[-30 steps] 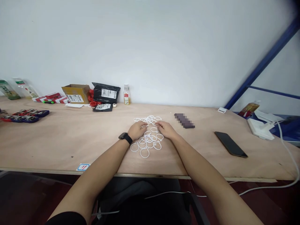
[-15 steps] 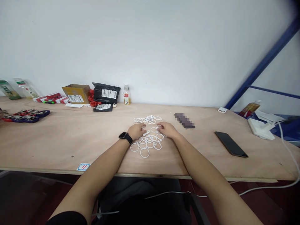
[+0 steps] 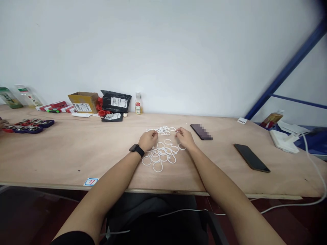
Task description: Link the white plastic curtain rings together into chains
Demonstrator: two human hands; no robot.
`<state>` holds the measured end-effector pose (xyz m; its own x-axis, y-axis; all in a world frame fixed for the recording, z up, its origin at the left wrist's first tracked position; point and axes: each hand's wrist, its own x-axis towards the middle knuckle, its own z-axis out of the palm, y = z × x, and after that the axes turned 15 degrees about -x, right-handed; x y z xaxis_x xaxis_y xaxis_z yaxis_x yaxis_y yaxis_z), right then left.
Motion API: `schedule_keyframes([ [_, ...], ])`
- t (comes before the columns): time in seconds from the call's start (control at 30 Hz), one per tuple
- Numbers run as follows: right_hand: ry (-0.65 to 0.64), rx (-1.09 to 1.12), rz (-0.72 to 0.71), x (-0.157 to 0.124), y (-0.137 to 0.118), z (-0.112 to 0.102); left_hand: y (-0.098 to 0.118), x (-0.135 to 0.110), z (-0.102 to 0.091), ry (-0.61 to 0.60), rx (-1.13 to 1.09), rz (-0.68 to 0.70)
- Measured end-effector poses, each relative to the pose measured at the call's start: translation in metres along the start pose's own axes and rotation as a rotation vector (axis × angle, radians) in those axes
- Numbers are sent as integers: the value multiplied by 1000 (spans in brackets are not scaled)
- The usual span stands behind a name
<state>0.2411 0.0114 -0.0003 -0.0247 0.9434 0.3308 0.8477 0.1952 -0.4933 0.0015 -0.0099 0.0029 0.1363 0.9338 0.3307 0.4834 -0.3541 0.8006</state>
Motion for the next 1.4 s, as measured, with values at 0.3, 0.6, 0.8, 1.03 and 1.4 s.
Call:
schedule_keyframes([
  [0.3, 35, 9, -5, -1, -3, -4, 9, -2, -4, 51, -43, -9],
  [0.6, 116, 85, 1, 2, 4, -1, 8, 0, -6, 41, -46, 5],
  [0.8, 81, 52, -62, 4, 9, 8, 7, 0, -6, 17, -28, 23],
  [1.03, 68, 92, -65, 4, 9, 9, 6, -2, -3, -7, -58, 54],
  [1.4, 53, 97, 4, 4, 9, 7, 5, -6, 4, -246, -19, 94],
])
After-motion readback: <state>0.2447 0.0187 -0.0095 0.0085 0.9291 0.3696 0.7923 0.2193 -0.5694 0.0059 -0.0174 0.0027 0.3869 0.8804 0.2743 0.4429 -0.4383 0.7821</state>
